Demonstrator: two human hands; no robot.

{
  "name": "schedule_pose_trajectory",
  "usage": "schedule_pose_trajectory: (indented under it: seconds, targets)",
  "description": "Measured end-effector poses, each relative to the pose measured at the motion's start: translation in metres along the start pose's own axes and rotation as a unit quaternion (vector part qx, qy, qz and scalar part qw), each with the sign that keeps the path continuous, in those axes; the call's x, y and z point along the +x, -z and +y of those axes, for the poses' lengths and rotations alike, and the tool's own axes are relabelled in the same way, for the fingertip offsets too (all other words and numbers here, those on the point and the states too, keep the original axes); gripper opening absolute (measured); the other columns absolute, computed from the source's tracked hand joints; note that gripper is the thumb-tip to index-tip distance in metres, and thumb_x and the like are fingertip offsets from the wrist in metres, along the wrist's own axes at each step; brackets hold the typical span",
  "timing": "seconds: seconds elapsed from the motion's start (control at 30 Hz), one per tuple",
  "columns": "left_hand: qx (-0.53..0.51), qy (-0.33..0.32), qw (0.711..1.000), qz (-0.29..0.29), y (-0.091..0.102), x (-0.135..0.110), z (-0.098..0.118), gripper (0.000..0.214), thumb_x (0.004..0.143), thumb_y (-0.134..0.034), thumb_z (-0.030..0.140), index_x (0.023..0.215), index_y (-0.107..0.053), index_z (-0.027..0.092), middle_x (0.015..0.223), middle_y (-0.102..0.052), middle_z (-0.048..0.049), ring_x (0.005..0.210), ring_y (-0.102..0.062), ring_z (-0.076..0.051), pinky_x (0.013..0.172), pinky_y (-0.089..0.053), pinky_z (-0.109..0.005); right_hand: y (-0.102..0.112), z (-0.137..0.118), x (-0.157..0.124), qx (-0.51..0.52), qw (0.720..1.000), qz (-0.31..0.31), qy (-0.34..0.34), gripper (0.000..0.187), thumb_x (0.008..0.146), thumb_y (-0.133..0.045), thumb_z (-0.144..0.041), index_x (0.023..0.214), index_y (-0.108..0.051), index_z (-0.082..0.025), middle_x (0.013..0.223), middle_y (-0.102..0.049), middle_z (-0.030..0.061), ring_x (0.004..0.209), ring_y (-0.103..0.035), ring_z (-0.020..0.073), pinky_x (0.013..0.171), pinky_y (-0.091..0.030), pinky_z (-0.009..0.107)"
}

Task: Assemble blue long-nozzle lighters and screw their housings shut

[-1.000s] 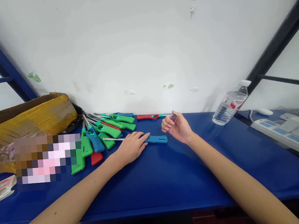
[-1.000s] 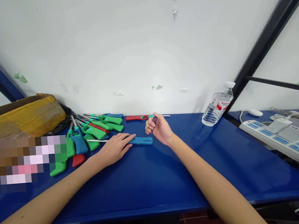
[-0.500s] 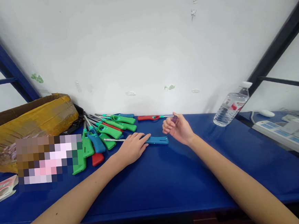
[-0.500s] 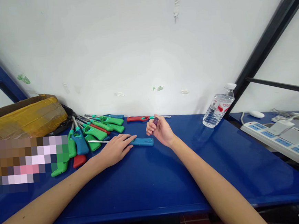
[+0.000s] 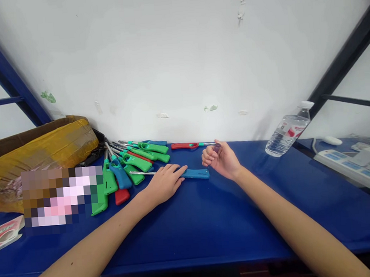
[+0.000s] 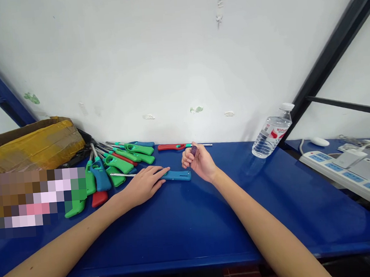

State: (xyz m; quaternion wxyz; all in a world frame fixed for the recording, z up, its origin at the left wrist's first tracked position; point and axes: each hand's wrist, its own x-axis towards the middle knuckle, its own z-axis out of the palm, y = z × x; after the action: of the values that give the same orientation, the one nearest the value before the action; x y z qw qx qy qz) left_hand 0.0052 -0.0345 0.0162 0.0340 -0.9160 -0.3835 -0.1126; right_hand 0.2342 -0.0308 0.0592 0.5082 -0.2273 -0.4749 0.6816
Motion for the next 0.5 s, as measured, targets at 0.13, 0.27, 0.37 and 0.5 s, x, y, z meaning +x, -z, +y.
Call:
schedule_pose_trajectory:
  seconds: [0.13,0.27,0.37,0.5]
  targets:
    - [0.0,0.0,1.0,0.001,0.0008,-0.0002,0.0003,0.043,0.1,-0.039,0.03,0.142,-0.044,0.022,0.131,-0.056,-0.0108,0.118,-0.052,-0.026,0.096,-0.044,-0.039,0.0,0.0001,0.0,-0.002,1.0,-0.002,0.001,0.053,0.094,-0.037,-0.047,0.048,-0.042,-0.021,0.054,-0.033,-0.0006,0.054,-0.036,0.0158,0.057,-0.037,0.029]
    - [-0.003,-0.002,1.0,0.001,0.0017,-0.0002,0.0004,0.043,0.1,-0.038,0.031,0.142,-0.044,0.021,0.131,-0.056,-0.0115,0.117,-0.052,-0.026,0.095,-0.045,-0.04,-0.0001,0.0003,-0.0002,-0.007,1.0,-0.001,0.0,0.053,0.093,-0.038,-0.048,0.048,-0.042,-0.021,0.054,-0.033,-0.0005,0.054,-0.036,0.0158,0.057,-0.037,0.03]
    - [-0.003,-0.001,1.0,0.001,0.0012,-0.0002,0.0002,0.043,0.1,-0.038,0.03,0.142,-0.045,0.021,0.131,-0.056,-0.0117,0.117,-0.052,-0.026,0.095,-0.045,-0.041,0.0002,0.0007,-0.0003,-0.004,1.0,-0.005,-0.001,0.052,0.092,-0.04,-0.048,0.049,-0.044,-0.02,0.054,-0.033,-0.0006,0.054,-0.036,0.0156,0.058,-0.037,0.03]
    - [-0.004,-0.005,1.0,0.009,-0.0005,-0.0002,-0.0007,0.043,0.1,-0.036,0.031,0.141,-0.045,0.021,0.13,-0.057,-0.0119,0.117,-0.052,-0.026,0.095,-0.045,-0.041,-0.0003,0.0007,-0.0005,-0.009,1.0,-0.003,-0.002,0.051,0.092,-0.041,-0.048,0.049,-0.044,-0.02,0.054,-0.033,-0.0006,0.054,-0.036,0.0156,0.058,-0.037,0.03]
